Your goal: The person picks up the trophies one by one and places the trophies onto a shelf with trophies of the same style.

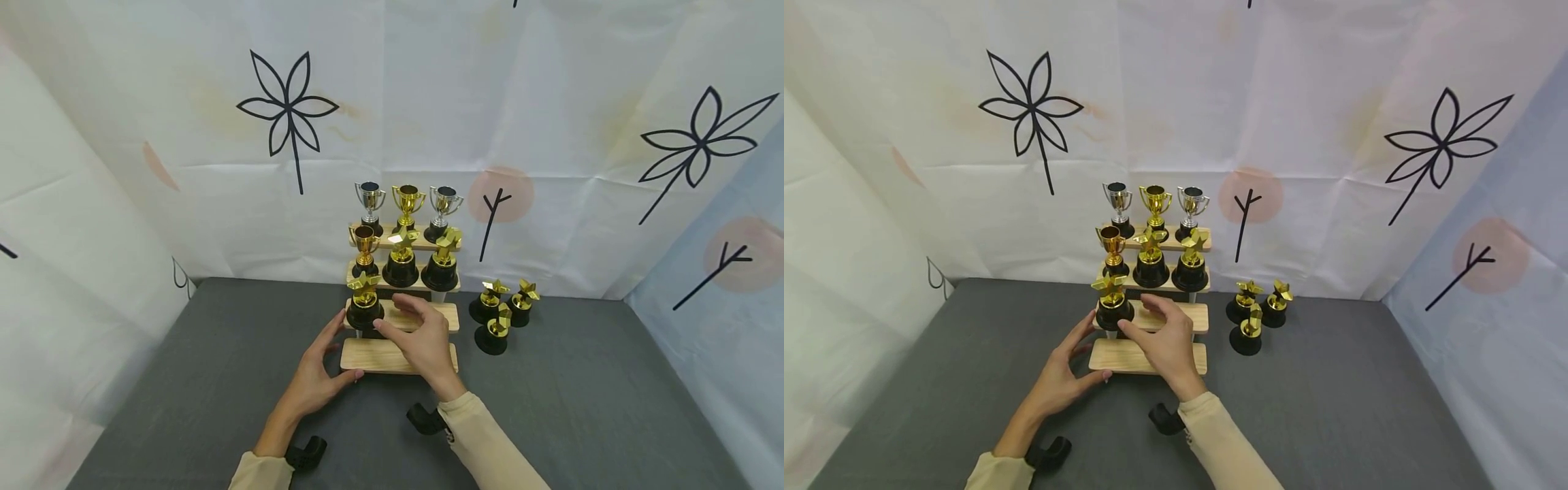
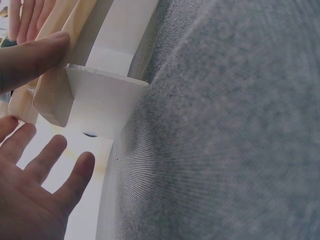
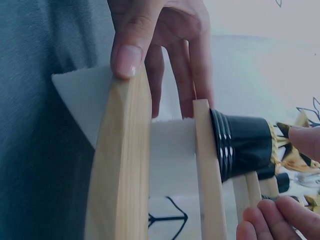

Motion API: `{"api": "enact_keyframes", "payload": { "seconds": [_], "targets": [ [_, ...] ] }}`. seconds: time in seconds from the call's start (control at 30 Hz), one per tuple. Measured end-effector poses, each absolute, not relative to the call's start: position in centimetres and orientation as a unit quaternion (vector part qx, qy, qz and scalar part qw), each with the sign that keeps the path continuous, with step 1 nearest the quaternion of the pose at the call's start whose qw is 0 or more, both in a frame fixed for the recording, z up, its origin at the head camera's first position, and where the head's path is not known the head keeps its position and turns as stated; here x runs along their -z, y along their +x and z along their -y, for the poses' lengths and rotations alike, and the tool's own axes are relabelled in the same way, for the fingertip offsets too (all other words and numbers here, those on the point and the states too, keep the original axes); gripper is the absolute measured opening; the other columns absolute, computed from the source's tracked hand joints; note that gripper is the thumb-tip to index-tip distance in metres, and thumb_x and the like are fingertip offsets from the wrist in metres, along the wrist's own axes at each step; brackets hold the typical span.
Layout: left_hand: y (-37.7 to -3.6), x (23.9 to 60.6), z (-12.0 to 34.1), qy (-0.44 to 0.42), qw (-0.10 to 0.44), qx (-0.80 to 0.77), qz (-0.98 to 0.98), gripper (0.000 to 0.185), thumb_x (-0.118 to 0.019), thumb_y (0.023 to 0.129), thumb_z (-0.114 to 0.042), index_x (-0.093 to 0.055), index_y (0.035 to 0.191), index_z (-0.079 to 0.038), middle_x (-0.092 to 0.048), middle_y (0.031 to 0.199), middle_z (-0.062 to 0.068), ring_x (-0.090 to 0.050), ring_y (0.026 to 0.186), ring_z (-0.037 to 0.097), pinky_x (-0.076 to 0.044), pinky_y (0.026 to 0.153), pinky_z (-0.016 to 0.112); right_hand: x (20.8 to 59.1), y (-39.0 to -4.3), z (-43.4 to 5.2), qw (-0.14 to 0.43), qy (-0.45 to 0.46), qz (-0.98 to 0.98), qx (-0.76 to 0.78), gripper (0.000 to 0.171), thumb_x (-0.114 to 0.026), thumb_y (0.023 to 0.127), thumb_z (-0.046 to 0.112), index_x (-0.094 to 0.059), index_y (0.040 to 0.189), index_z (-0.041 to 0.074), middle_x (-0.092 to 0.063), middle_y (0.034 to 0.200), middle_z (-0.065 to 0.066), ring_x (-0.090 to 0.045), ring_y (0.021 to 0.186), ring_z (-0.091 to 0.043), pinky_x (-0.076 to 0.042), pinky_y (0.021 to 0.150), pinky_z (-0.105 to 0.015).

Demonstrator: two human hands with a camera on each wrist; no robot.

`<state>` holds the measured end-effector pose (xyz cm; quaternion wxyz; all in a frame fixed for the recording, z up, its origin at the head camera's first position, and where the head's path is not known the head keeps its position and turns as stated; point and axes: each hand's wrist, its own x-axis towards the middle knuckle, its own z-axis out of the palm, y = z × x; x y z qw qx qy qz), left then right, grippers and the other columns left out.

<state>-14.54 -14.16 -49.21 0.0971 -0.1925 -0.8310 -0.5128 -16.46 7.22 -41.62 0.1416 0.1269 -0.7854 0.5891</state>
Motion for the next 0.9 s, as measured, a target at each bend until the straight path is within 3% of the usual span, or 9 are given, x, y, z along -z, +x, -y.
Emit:
{"api": "enact_keyframes", "payload": {
  "seconds": [0.67, 0.9],
  "targets": [
    [-14.6, 49.2, 14.1, -0.180, 0.087, 0.520, 0.831, 0.104, -0.089, 0.079, -0.012, -0.027, 0.162, -0.018, -0.032, 0.163, 0.011, -0.038, 0.143, 0.035, -0.043, 0.106, 0.062, 42.7, -12.6, -14.1, 0.184, 0.084, 0.777, -0.596, 0.050, -0.086, 0.079, 0.001, -0.068, 0.125, -0.004, -0.067, 0.122, -0.016, -0.066, 0.114, -0.031, -0.050, 0.104, -0.043],
    [-14.6, 49.2, 14.1, -0.177, 0.088, 0.515, 0.834, 0.106, -0.090, 0.078, -0.011, -0.026, 0.163, -0.018, -0.032, 0.163, 0.012, -0.039, 0.142, 0.036, -0.044, 0.106, 0.061, 43.1, -12.4, -15.3, 0.196, 0.074, 0.779, -0.591, 0.047, -0.085, 0.080, 0.000, -0.068, 0.124, -0.005, -0.068, 0.121, -0.017, -0.065, 0.113, -0.034, -0.053, 0.099, -0.028]
  ]
}}
